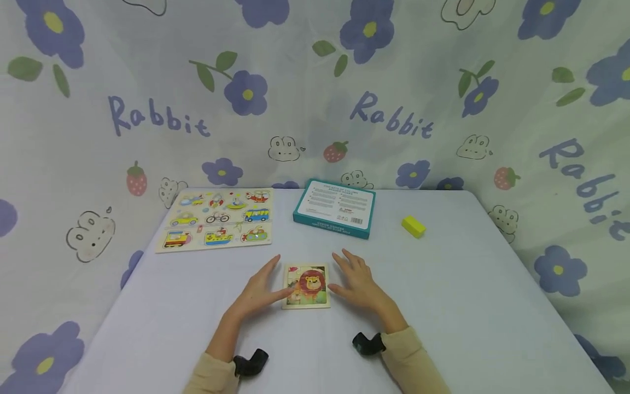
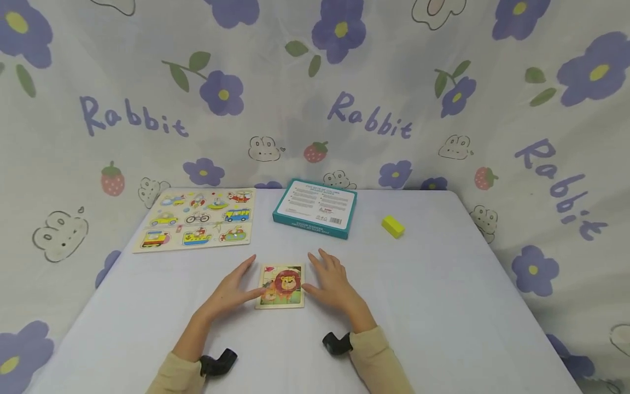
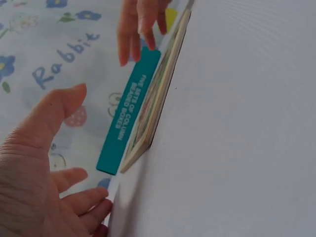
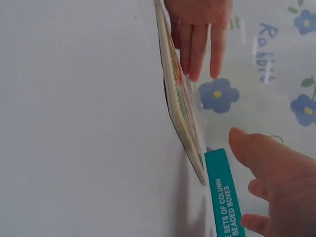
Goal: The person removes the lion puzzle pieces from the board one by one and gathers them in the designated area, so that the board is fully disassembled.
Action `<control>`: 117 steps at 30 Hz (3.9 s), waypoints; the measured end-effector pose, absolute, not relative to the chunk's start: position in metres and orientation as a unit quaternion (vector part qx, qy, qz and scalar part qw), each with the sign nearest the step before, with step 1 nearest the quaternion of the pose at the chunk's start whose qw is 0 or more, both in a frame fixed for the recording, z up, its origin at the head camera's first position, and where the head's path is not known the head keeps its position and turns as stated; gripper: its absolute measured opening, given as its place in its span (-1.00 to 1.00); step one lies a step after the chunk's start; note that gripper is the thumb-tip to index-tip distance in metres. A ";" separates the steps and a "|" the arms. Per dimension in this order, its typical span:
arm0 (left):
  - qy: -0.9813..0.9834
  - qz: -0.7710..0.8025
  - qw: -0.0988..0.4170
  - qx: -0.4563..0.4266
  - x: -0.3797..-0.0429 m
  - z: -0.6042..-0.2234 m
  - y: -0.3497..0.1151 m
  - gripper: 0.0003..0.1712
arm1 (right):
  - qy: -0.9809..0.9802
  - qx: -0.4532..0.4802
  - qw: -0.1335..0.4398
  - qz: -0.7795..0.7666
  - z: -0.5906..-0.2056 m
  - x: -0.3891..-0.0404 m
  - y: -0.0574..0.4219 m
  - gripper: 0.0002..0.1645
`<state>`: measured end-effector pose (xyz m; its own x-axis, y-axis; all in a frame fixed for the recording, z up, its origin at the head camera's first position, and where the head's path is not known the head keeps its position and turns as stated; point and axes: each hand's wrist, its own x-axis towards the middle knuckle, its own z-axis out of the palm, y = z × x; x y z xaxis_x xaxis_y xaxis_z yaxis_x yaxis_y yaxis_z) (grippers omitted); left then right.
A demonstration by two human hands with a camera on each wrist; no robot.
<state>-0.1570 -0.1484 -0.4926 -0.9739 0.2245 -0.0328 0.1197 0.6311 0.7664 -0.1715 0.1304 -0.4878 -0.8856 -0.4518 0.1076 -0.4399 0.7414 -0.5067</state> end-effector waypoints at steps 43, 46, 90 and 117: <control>0.942 0.274 -0.010 0.196 -0.156 -0.510 -0.143 -0.15 | 0.935 -0.198 -0.116 -0.271 -0.520 -0.175 0.096 -0.67; 0.944 0.266 -0.008 0.196 -0.156 -0.510 -0.143 -0.15 | 0.936 -0.191 -0.119 -0.272 -0.520 -0.175 0.094 -0.67; 0.947 0.237 -0.002 0.218 -0.155 -0.510 -0.141 -0.35 | 0.895 -0.183 -0.112 -0.392 -0.523 -0.178 0.092 -0.59; 0.945 0.247 -0.009 0.215 -0.151 -0.507 -0.141 -0.35 | 0.864 -0.141 -0.128 -0.466 -0.515 -0.174 0.095 -0.74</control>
